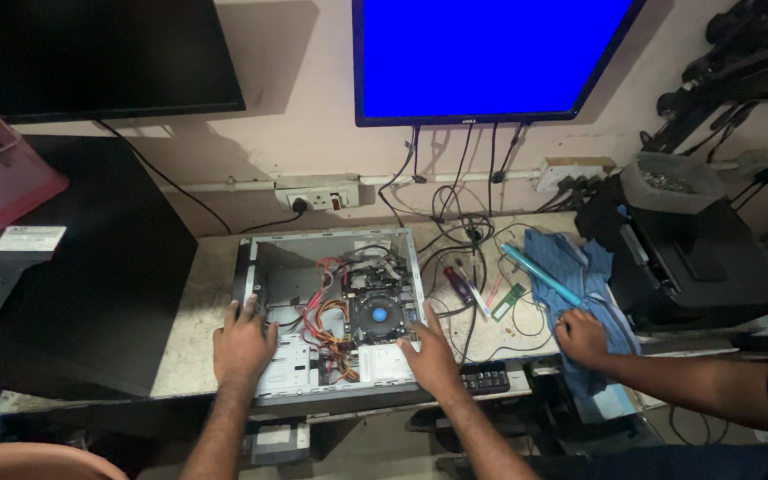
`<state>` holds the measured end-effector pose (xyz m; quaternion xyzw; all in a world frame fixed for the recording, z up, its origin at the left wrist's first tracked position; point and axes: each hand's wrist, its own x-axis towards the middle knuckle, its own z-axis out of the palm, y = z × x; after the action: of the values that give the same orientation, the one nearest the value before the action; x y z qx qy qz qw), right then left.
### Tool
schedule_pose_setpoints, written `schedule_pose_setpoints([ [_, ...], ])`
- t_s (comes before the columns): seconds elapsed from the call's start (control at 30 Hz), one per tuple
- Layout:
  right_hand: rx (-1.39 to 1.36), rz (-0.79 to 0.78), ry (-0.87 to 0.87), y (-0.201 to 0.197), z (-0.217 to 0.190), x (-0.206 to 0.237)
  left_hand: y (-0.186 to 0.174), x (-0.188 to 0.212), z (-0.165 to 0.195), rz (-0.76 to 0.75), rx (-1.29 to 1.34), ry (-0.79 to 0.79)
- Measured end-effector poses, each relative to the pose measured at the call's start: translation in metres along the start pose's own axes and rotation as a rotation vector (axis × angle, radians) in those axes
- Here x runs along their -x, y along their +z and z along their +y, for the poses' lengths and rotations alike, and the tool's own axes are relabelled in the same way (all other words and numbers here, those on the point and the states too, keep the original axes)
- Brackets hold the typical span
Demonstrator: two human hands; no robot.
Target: The person works inside an open desktop computer case on a workbench, positioning a CPU cooler and fan on the motherboard and using a screwdriver to drive screws to secure it. They reposition the case, connect cables, and the connected monitor later boots to a setup screen.
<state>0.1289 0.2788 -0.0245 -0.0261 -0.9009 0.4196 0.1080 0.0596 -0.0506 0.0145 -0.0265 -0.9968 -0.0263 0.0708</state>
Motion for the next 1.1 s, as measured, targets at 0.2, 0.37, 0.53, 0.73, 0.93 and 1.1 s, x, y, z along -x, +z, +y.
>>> schedule_pose_setpoints([
  [0.2, -0.009, -0.015, 0.023, -0.001, 0.001, -0.002, -0.006, -0.001, 0.001, 0.023, 0.036, -0.004],
  [0.37, -0.011, -0.004, 0.001, -0.001, 0.0, -0.002, -0.012, 0.0, 0.003, 0.009, 0.008, -0.002],
  [0.53, -0.007, -0.022, 0.026, -0.003, -0.003, -0.001, -0.014, 0.0, 0.004, -0.038, -0.009, -0.016],
  [0.73, 0.006, -0.022, 0.029, -0.003, -0.005, -0.002, -0.015, -0.001, 0.004, -0.066, -0.007, -0.017],
  [0.93, -0.002, -0.029, 0.029, -0.003, -0.001, -0.003, -0.014, -0.002, 0.004, -0.028, 0.011, -0.013],
  [1.1, 0.047, -0.012, -0.016, 0.003, 0.006, -0.002, -0.015, -0.002, 0.005, -0.093, -0.029, -0.031],
])
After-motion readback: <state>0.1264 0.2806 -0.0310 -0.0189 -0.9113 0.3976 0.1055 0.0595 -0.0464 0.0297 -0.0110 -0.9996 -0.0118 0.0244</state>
